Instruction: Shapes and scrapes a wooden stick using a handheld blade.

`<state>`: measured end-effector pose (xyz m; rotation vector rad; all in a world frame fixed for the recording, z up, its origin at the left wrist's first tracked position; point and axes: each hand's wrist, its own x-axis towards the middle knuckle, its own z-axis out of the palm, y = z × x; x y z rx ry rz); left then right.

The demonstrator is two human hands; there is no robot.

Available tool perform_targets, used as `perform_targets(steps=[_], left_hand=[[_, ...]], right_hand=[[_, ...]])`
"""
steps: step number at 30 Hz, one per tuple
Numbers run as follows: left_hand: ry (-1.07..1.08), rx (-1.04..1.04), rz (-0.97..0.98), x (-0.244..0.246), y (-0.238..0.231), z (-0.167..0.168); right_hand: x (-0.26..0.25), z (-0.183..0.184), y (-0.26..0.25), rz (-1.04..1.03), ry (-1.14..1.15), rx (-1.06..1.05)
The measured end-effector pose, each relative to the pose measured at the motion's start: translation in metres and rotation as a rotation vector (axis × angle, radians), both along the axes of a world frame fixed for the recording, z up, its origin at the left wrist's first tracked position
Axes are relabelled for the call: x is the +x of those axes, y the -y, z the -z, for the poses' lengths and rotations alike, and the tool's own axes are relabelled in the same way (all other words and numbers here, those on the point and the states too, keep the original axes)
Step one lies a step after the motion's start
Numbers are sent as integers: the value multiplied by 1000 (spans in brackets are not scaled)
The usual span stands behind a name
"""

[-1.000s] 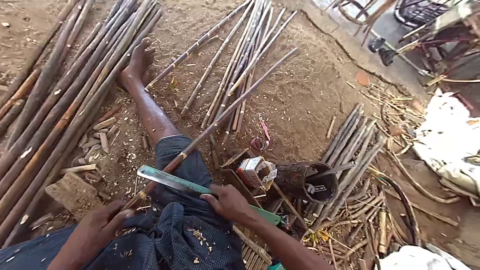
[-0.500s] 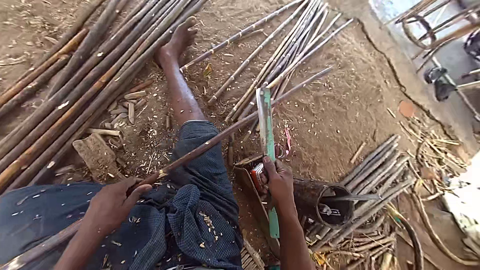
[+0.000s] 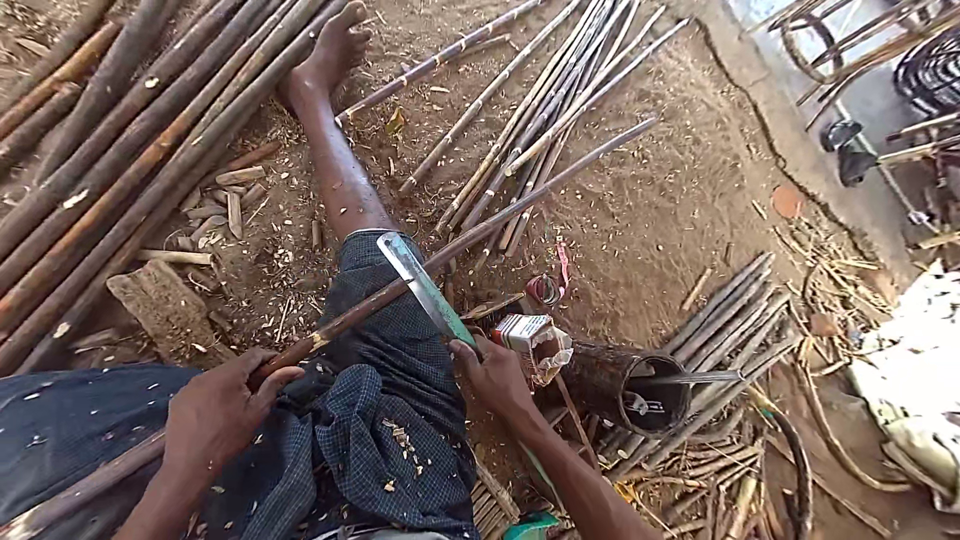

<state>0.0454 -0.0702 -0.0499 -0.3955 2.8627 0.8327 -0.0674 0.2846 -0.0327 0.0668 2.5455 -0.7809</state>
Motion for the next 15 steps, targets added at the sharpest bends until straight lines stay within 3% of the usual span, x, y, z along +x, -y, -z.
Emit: perform_targets(steps=[5, 8, 9, 12, 13, 15], left_hand=[[41, 19, 9, -4, 2, 3], [76, 44, 21, -6, 11, 4], [84, 57, 36, -7, 14, 5], [133, 99, 67, -11, 20, 10], [154, 118, 68, -11, 22, 10], [189, 180, 64, -17, 26, 6]], right_hand=[[-12, 4, -18, 225, 30, -117], [12, 6, 3, -175, 88, 26], [13, 5, 3, -171, 98, 37], [0, 13, -15, 232, 44, -113], [1, 16, -14, 240, 15, -115], [9, 16, -1, -59, -11, -36]])
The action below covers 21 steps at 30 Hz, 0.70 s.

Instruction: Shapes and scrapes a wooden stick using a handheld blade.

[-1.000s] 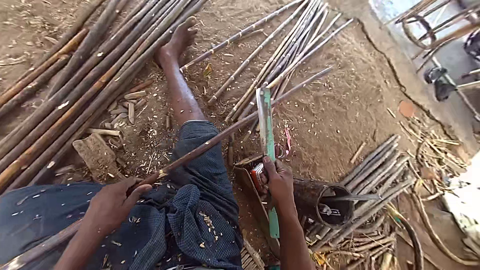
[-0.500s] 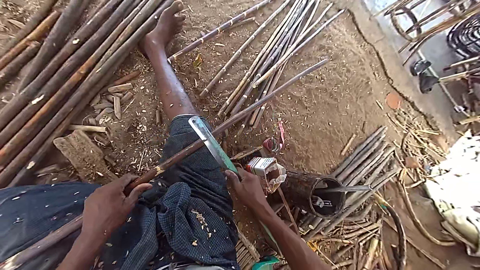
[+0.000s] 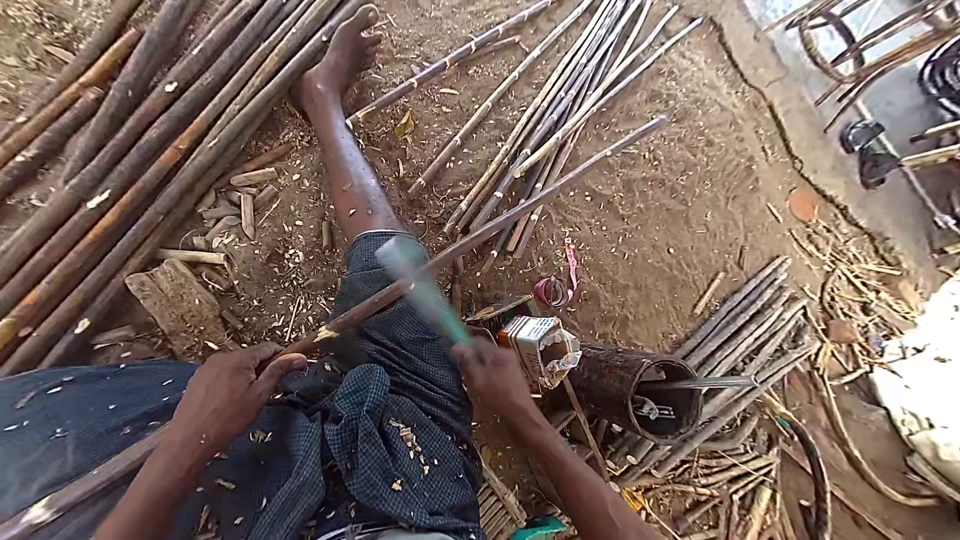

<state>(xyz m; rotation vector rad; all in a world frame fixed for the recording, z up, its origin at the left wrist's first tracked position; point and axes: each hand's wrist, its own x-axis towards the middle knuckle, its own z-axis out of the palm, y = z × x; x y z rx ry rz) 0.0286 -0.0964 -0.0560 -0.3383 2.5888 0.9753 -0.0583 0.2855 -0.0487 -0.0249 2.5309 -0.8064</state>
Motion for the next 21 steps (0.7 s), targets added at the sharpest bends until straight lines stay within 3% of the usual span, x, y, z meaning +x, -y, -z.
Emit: perform_targets(steps=[1, 2, 5, 6, 9, 10, 13, 17, 21], left_hand=[[23, 30, -1, 0, 1, -2], [32, 47, 0, -1, 1, -2], [51, 97, -1, -5, 1, 0], [67, 114, -2, -4, 2, 1], [112, 170, -12, -7, 7, 0], [119, 174, -8, -8, 7, -1], [150, 219, -19, -12, 4, -2], [212, 385, -29, -11, 12, -3], [209, 363, -20, -16, 9, 1]], right_hand=[[5, -3, 3, -125, 18, 66], [3, -9, 2, -102, 41, 71], [-19, -2, -15, 296, 4, -54], [-15, 0, -16, 288, 1, -72], [0, -5, -2, -104, 40, 41], [-1, -6, -3, -77, 41, 40], [-15, 3, -13, 296, 23, -82], [-3, 1, -4, 61, 53, -65], [-16, 8, -11, 269, 27, -94]])
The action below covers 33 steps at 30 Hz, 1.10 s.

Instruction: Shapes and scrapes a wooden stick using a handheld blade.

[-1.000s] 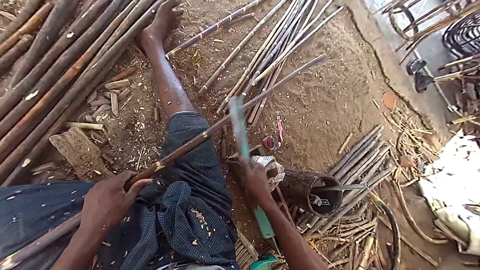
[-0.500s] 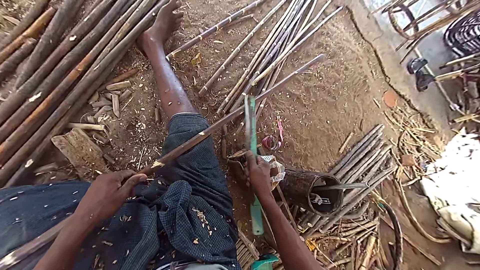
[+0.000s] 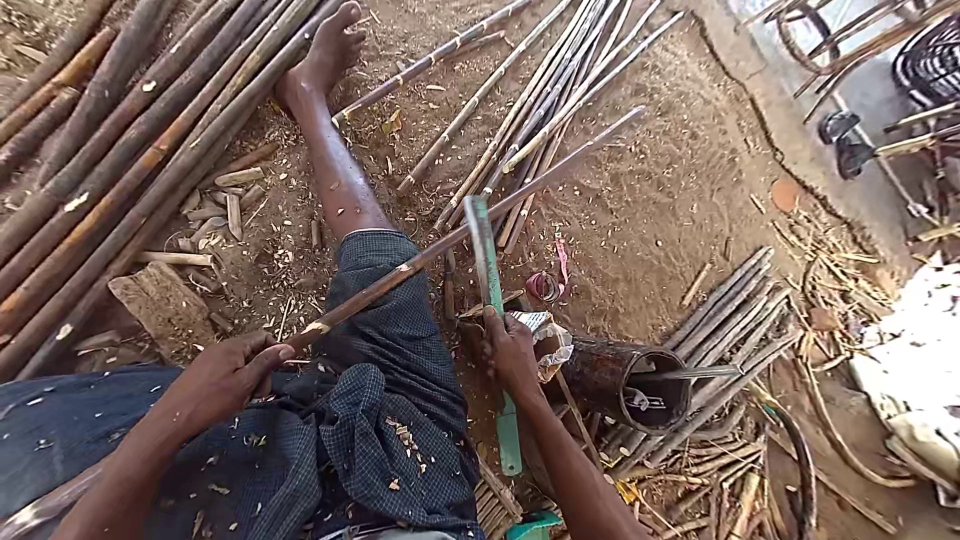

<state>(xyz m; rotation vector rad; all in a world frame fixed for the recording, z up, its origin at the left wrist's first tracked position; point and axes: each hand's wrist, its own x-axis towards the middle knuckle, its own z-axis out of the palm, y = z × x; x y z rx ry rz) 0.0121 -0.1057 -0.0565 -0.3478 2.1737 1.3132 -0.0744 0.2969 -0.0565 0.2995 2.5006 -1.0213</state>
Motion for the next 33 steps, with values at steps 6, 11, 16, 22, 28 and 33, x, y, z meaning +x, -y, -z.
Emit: perform_targets(steps=[6, 11, 16, 22, 28, 33], left_hand=[[-21, -23, 11, -2, 3, 1], [17, 67, 4, -5, 3, -5], [63, 158, 14, -13, 6, -7], [102, 253, 25, -19, 11, -8], [132, 240, 25, -22, 14, -6], [177, 270, 3, -23, 18, -2]], right_hand=[[-1, -8, 4, -37, -1, 8], [14, -7, 19, -370, -14, 127], [-4, -9, 9, -26, 7, 50], [-8, -10, 10, 11, 0, -12], [7, -17, 27, -233, 7, 107], [11, -8, 27, -260, -43, 116]])
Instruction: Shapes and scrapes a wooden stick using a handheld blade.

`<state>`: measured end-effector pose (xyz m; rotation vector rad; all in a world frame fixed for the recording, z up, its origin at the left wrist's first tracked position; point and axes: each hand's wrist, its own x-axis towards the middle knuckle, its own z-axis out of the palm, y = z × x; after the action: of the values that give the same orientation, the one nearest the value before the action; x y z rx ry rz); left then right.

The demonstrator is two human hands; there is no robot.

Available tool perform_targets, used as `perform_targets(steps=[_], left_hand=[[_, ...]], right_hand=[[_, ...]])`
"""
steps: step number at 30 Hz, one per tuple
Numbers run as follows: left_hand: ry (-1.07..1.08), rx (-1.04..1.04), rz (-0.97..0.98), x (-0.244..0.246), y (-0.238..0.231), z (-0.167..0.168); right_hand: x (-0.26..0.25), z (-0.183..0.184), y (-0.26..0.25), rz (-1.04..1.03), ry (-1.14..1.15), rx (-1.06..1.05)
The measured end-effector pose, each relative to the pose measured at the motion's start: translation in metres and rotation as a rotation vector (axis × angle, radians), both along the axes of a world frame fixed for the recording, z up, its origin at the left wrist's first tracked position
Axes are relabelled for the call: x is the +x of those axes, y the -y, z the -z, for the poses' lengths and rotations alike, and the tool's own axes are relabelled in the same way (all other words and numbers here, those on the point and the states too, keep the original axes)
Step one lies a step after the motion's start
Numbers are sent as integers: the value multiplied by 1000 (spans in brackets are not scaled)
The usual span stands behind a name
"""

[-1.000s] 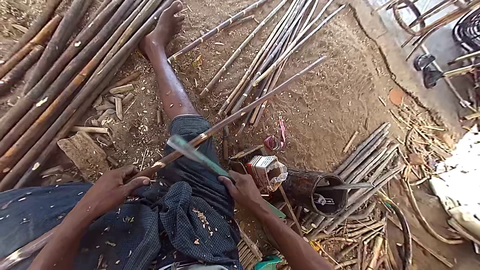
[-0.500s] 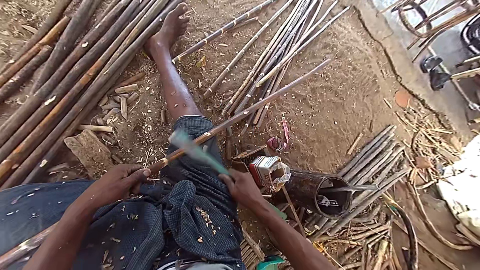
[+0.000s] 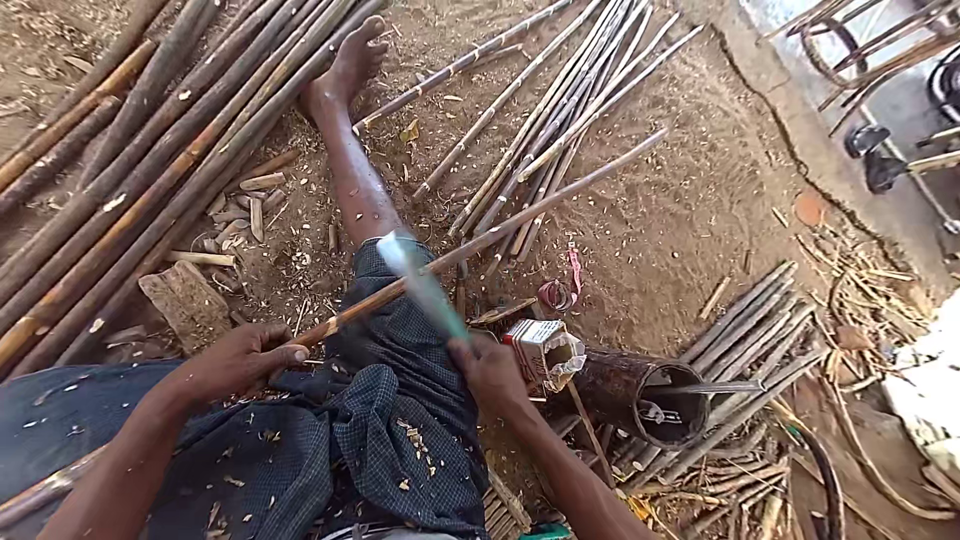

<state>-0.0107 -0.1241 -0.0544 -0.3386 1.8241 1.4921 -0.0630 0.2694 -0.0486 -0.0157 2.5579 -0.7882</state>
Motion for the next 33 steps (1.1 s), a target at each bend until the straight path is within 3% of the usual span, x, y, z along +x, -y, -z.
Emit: perform_targets(steps=[1, 2, 5, 6, 9, 13, 16, 17, 21, 24, 28, 29, 31, 33], left_hand=[[10, 17, -8, 1, -1, -1], [18, 32, -11, 0, -1, -2], [10, 80, -19, -3, 0, 1], [9, 93, -18, -2, 0, 3], [6, 106, -4, -2, 3, 3], [-11, 154, 4, -5, 5, 9], [-5, 163, 8, -5, 9, 13], [11, 154, 8, -5, 9, 10], [39, 157, -7, -9, 8, 9], [60, 170, -16, -5, 11, 9], [32, 203, -26, -11, 7, 12], [34, 210, -28, -11, 7, 13], [35, 209, -13, -13, 9, 13], [32, 228, 3, -14, 11, 14]], right_hand=[[4, -2, 3, -122, 8, 63], [1, -5, 2, -98, 27, 50], [-17, 2, -14, 286, 6, -82], [-14, 3, -12, 273, 12, -76], [3, -5, 7, -111, 25, 89], [-16, -1, -9, 313, 22, -61], [2, -4, 7, -83, 14, 78], [4, -7, 7, -122, 29, 86], [-15, -1, -11, 268, -13, -42], [-4, -4, 2, 44, 2, -15], [-19, 1, -11, 242, 16, -99], [-13, 3, -7, 211, 34, -100], [-4, 1, 3, -53, 12, 27], [-8, -5, 0, 0, 13, 13]])
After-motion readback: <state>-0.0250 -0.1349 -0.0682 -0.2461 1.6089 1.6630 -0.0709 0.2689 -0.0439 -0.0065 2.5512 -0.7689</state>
